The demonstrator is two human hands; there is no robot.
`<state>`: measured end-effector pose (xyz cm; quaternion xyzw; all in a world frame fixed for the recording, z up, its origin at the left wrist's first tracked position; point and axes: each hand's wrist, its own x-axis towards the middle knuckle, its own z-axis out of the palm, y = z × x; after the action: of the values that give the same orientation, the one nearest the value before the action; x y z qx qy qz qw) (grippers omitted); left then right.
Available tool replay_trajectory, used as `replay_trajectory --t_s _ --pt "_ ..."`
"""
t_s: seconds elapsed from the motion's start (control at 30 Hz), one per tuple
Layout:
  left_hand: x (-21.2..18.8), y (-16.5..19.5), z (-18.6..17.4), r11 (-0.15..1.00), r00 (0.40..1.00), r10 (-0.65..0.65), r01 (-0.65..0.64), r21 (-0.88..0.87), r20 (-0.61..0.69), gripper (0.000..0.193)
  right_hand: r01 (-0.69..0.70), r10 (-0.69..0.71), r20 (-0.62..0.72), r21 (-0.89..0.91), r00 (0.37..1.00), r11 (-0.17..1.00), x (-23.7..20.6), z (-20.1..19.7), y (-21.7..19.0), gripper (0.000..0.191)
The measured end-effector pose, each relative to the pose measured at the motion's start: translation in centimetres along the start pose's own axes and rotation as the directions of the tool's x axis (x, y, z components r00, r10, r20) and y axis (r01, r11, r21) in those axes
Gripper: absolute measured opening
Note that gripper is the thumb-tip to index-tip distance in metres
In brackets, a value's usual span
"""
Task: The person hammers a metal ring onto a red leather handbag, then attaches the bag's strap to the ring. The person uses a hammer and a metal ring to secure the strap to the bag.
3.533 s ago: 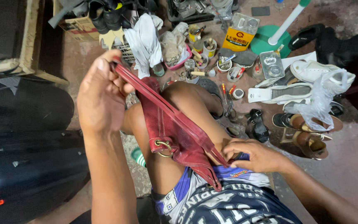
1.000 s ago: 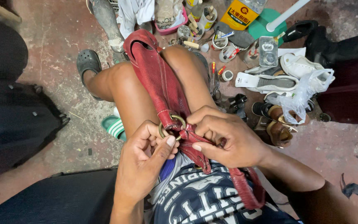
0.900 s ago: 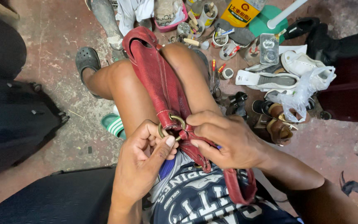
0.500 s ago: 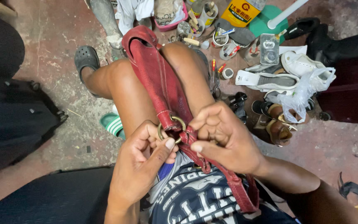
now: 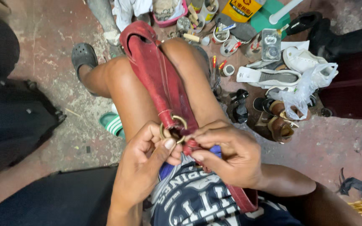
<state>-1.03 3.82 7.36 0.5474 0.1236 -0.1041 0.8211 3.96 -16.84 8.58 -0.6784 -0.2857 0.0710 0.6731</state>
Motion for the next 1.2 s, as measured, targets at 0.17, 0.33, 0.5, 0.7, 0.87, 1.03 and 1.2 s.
replay_trajectory --t_s 0.17,0.33,0.5,0.7,0.87,1.03,1.2 --pt "-0.1 0.0 -0.1 1.0 1.0 0.021 -0.021 -0.019 -0.021 0.011 -0.15 0.155 -0.024 0.135 0.988 0.979 -0.4 -0.7 1.2 0.03" --pt "-0.3 0.2 -0.1 0.996 0.999 0.048 -0.048 0.077 -0.001 0.012 -0.144 0.144 0.001 0.1 0.99 0.985 -0.6 -0.7 2.5 0.03" --pt "-0.2 1.3 0.2 0.983 0.997 0.076 -0.075 0.168 0.0 0.01 -0.198 0.217 -0.038 0.285 0.975 0.938 -0.5 -0.4 3.3 0.028" --pt "0.0 2.3 1.8 0.937 0.988 0.151 -0.13 0.323 -0.043 0.014 -0.467 0.491 0.185 0.694 0.851 0.548 0.0 -1.7 5.0 0.02" --pt "0.3 2.5 2.1 0.946 0.991 0.131 -0.112 0.305 -0.041 0.017 -0.469 0.466 0.239 0.745 0.852 0.475 0.2 -2.1 5.6 0.021" --pt "0.3 2.8 1.9 0.939 0.989 0.135 -0.111 0.326 -0.052 0.021 -0.429 0.444 0.17 0.684 0.88 0.589 -0.3 -1.8 5.4 0.022" --pt "0.0 3.0 1.5 0.913 0.995 0.049 -0.008 0.407 -0.091 0.021 -0.195 0.193 0.027 0.227 0.981 0.954 -0.4 -2.4 4.6 0.027"
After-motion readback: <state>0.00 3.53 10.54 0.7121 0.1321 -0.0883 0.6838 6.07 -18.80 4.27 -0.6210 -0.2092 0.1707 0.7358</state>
